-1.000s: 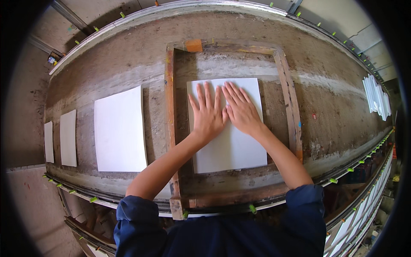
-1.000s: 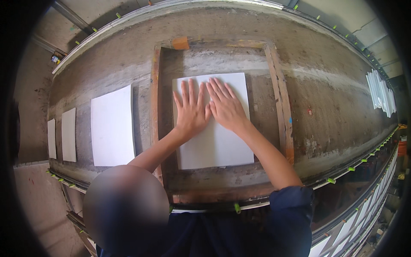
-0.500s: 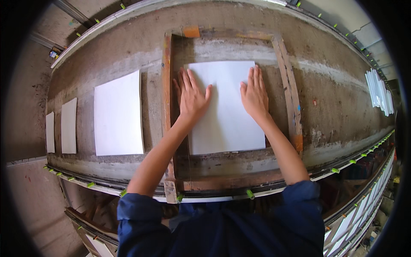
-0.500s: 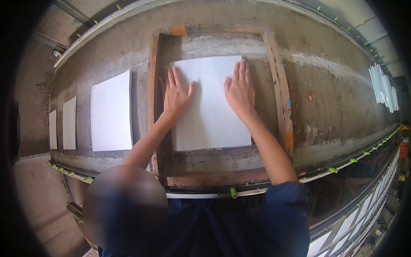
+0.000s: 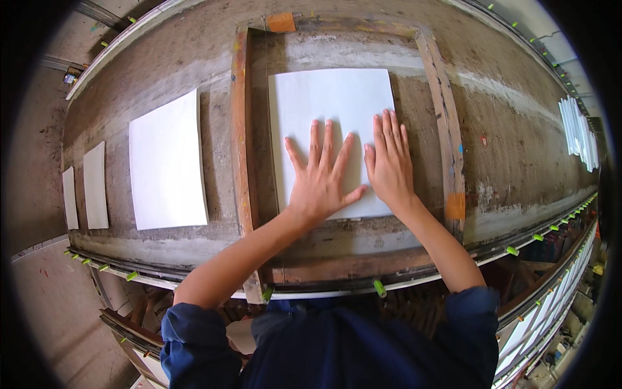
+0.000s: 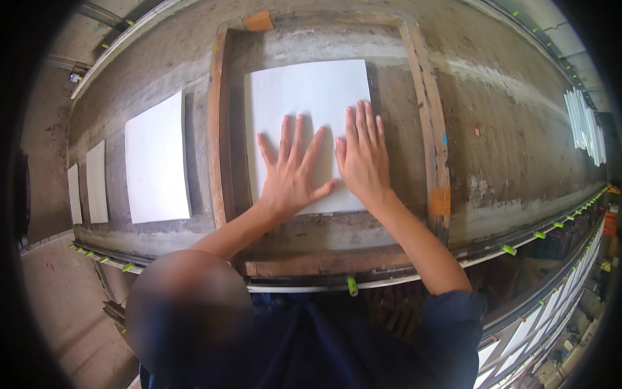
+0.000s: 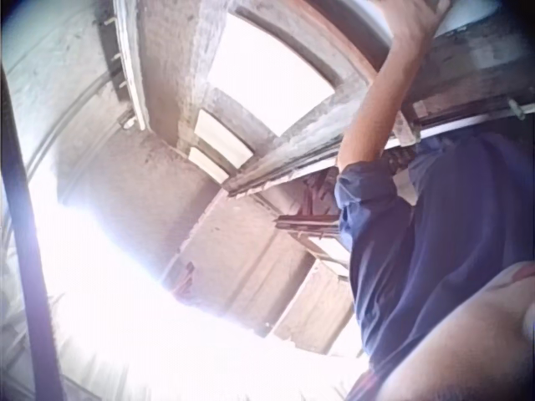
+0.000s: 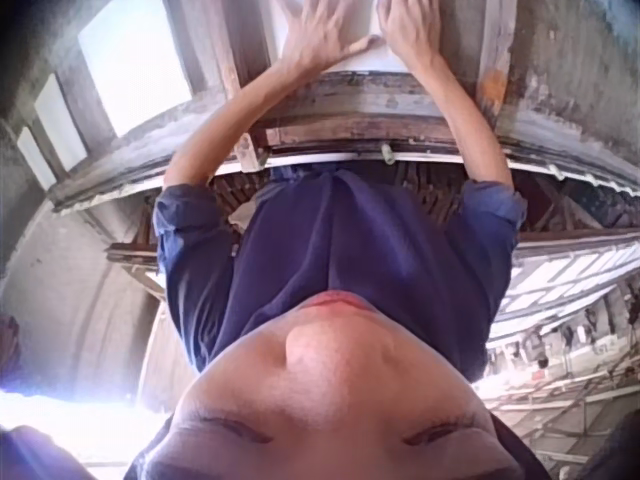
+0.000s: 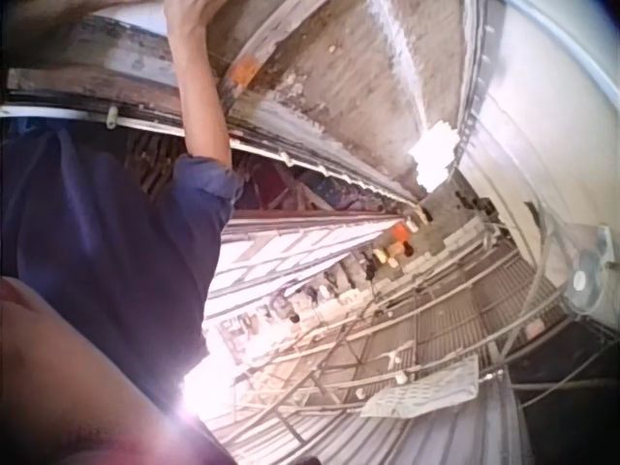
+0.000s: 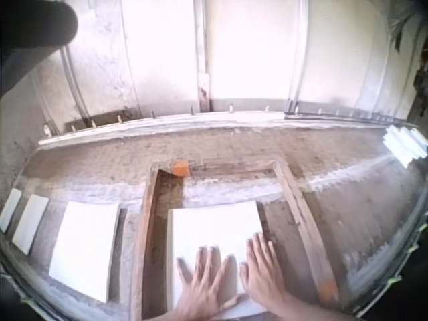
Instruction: The person repeatedly picks up white rectangular panels from a stack and places them into a wooden frame on a conveyor belt. They smooth the panels down with their hands and then move the frame along the belt to the next position. This process is repeated continuously throughout the clip.
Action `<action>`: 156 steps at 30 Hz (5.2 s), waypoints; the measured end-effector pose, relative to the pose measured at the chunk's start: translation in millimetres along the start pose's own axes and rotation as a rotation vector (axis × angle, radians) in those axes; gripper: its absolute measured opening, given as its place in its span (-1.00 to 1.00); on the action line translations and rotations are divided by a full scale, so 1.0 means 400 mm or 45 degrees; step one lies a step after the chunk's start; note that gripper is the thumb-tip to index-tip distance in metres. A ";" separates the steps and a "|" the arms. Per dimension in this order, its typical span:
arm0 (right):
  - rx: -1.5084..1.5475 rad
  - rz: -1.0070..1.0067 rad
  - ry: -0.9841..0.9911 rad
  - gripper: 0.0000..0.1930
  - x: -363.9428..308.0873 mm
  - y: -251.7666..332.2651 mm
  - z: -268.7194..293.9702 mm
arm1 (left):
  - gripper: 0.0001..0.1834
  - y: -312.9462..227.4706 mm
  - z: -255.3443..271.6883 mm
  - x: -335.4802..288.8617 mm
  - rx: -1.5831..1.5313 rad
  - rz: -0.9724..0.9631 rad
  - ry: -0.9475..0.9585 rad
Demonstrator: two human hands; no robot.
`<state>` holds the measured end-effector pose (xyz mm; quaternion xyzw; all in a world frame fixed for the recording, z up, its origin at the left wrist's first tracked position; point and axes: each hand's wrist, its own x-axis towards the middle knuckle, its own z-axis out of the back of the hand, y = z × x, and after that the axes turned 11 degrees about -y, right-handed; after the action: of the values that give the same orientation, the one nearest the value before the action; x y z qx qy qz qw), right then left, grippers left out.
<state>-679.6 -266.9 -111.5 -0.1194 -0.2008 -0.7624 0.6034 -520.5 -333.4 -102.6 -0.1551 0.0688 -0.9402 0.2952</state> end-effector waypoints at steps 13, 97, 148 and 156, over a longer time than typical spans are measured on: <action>0.122 0.279 0.229 -0.32 -0.083 0.044 0.077 | 0.00 0.006 0.033 -0.086 0.140 0.131 0.027; -0.413 -0.396 0.329 -0.29 -0.345 -1.073 0.468 | -0.15 -0.687 -0.177 0.386 -0.160 0.053 -0.058; 0.424 -0.778 -0.670 -0.73 -0.830 -2.005 1.054 | -0.61 -1.915 -0.432 0.798 -0.768 -0.730 0.469; 0.309 -0.639 -0.823 -0.73 -0.814 -2.467 1.140 | -0.63 -2.319 -0.408 0.961 -0.820 -0.362 0.307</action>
<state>-1583.3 410.8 -3.2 -0.2278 -0.4906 -0.7798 0.3150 -1368.7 208.1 45.1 -0.1362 0.3732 -0.9135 0.0874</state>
